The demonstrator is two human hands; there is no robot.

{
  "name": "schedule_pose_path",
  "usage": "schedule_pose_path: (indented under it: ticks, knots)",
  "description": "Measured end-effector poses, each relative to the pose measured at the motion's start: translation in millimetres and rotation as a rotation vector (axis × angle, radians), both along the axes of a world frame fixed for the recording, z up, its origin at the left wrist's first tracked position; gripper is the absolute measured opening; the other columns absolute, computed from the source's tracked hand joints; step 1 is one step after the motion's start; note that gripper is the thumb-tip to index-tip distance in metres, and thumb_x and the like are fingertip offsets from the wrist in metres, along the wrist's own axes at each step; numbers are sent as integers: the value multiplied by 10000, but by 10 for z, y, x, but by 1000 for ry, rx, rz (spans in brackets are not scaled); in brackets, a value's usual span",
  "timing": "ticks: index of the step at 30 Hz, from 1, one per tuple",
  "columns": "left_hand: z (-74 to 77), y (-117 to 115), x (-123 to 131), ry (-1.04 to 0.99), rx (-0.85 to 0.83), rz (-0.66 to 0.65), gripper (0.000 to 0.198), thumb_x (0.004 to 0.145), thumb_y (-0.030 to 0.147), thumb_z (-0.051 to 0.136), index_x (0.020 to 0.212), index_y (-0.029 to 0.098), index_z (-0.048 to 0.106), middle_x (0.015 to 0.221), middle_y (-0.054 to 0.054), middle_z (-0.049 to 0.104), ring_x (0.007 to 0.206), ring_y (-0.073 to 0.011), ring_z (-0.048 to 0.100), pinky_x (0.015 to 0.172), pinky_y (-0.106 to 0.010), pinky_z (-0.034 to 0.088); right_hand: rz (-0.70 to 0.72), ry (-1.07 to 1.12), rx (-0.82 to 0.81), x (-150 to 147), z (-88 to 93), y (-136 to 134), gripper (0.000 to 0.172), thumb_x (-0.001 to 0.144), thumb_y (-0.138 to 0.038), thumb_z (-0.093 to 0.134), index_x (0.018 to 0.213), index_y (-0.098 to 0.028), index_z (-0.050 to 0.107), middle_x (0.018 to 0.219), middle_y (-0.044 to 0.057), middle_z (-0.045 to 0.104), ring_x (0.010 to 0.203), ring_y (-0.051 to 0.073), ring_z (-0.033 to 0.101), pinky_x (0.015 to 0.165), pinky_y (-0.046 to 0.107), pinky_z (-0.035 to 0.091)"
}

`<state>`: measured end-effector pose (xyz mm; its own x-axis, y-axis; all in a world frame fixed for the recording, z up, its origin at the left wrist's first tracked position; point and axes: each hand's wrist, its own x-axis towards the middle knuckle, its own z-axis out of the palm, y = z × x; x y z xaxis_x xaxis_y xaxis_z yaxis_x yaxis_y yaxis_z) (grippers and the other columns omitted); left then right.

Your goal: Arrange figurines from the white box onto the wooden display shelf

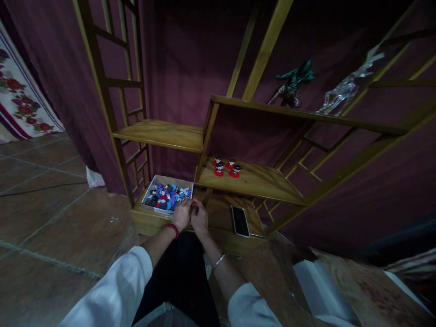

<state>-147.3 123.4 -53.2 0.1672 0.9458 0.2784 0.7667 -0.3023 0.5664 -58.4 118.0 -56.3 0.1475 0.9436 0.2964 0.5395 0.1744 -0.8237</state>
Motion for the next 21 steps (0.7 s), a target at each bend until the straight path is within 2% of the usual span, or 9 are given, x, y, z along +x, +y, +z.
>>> schedule_pose_path:
  ticks: [5,13,17,21]
  knots:
    - [-175,68,-108,-16,-96,36,285,813,155,413,1050,176,569,1058,-96,585,943,-160,548,831,-271,413,35,-57,-115,-100,-160,104,314,770,-138,374,1005,-172,579,936,47,661,865,140,607,819,235,442]
    - [-493,254,-288,-34,-111,70,272,817,206,403,1009,151,588,1097,-97,555,963,-162,533,862,-276,407,95,-140,-266,-261,-388,296,352,767,-116,380,1050,-189,577,965,38,663,904,137,606,836,220,427]
    - [-562,316,-344,8,-124,101,284,816,220,400,1007,139,594,1106,-108,551,1019,-180,499,891,-285,389,108,-156,-304,-317,-500,403,350,762,-112,393,1040,-206,583,1008,25,652,923,123,599,846,204,418]
    - [-586,354,-397,84,-162,132,312,815,204,384,1042,118,580,1106,-124,548,1032,-196,483,901,-293,376,118,-149,-314,-349,-608,491,340,765,-121,392,1010,-229,602,955,8,670,879,117,614,810,198,438]
